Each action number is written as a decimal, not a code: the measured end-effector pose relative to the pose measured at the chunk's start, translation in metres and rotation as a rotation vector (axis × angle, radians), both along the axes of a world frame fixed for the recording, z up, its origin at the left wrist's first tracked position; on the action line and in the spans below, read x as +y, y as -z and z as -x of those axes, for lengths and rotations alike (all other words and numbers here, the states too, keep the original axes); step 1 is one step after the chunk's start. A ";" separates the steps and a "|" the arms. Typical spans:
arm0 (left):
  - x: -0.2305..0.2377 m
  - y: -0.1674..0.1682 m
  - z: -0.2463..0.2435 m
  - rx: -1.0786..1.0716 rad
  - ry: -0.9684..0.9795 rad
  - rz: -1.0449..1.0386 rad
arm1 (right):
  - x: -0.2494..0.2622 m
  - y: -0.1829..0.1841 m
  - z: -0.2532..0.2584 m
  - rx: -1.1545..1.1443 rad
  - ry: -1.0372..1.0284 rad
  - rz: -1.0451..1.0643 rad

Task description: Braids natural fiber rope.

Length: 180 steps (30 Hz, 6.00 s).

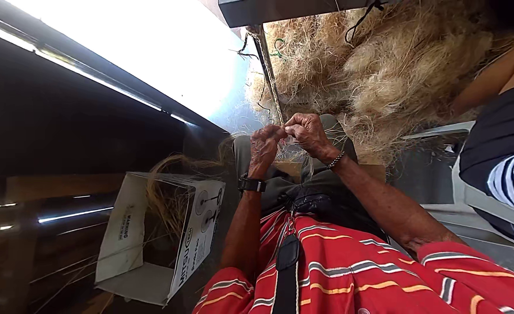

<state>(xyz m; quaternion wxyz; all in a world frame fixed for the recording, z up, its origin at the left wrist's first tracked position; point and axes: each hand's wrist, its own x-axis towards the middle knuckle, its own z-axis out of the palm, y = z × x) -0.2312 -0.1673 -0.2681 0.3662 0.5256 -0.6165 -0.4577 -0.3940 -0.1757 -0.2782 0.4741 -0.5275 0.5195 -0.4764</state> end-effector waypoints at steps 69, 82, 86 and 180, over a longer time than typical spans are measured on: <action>0.007 0.024 0.010 0.494 -0.018 -0.274 | 0.001 0.042 0.038 -0.155 -0.386 -0.375; 0.015 0.018 0.010 -0.150 -0.020 0.091 | -0.009 -0.007 0.017 -0.161 -0.206 -0.445; 0.002 0.015 0.015 -0.257 -0.025 0.169 | -0.008 -0.010 0.010 -0.243 -0.154 -0.577; 0.013 0.009 -0.001 0.242 0.004 -0.262 | 0.011 0.023 0.101 0.260 -0.403 0.007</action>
